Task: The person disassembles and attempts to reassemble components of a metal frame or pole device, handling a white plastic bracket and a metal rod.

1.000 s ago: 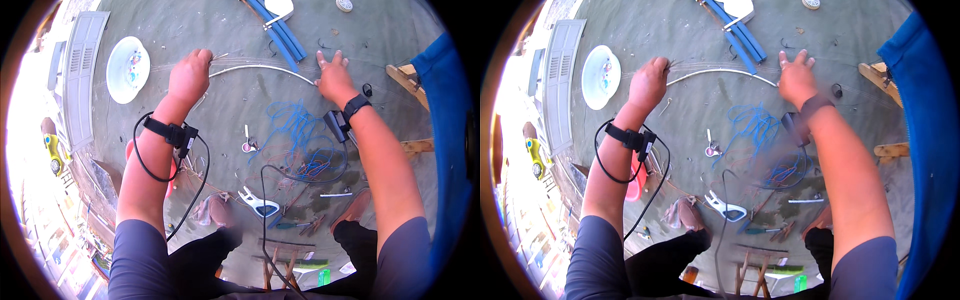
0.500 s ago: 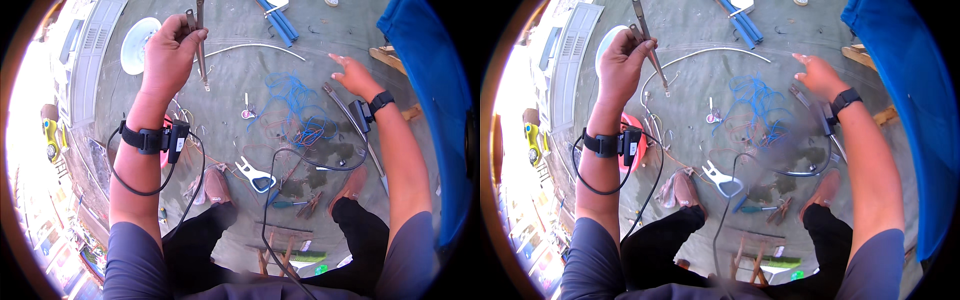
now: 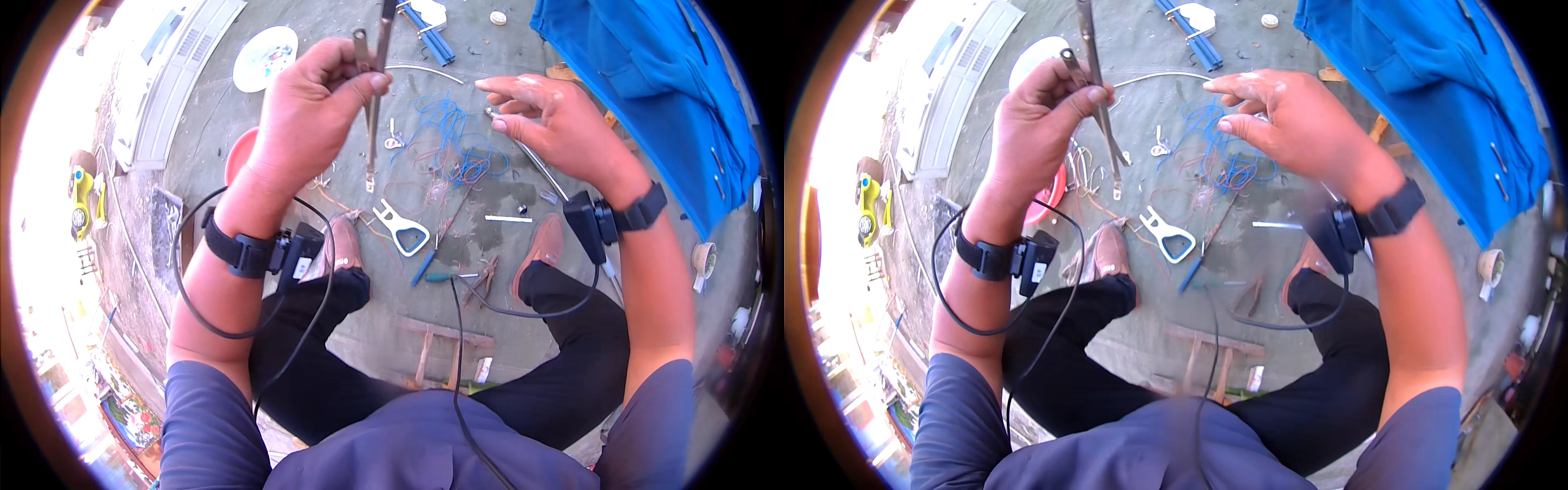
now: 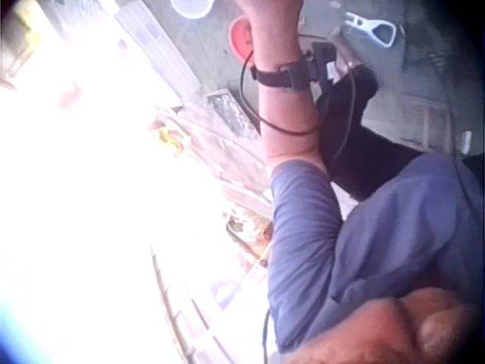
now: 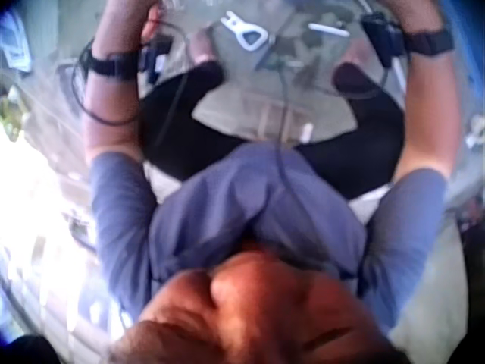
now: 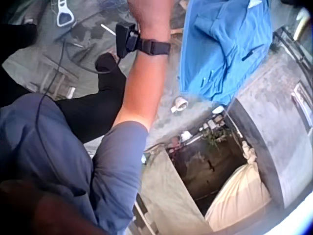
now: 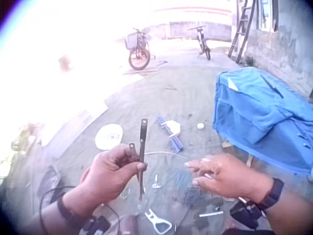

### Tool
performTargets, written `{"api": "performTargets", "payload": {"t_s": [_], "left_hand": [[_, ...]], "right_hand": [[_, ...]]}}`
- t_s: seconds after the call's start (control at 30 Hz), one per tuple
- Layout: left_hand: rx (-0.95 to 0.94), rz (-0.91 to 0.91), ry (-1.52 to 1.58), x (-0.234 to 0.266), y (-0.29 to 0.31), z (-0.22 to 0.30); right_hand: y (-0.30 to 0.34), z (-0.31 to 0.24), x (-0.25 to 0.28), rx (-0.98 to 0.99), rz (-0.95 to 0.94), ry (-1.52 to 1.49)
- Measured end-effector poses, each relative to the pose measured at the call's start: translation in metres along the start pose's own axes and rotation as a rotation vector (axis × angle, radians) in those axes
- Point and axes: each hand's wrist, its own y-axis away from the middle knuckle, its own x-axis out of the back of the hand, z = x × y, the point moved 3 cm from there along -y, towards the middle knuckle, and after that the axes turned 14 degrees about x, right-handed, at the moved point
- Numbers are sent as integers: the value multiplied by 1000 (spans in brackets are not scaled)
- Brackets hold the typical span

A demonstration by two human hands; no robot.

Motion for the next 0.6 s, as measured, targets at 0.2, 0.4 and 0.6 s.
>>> {"api": "performTargets", "payload": {"t_s": [0.2, 0.4, 0.6], "left_hand": [[209, -43, 194, -48, 110, 4], [242, -290, 50, -114, 161, 0], [292, -248, 38, -108, 154, -30]], "right_hand": [[55, -102, -29, -12, 143, -272], [100, -113, -52, -120, 259, -276], [116, -86, -58, -184, 353, -359]]}}
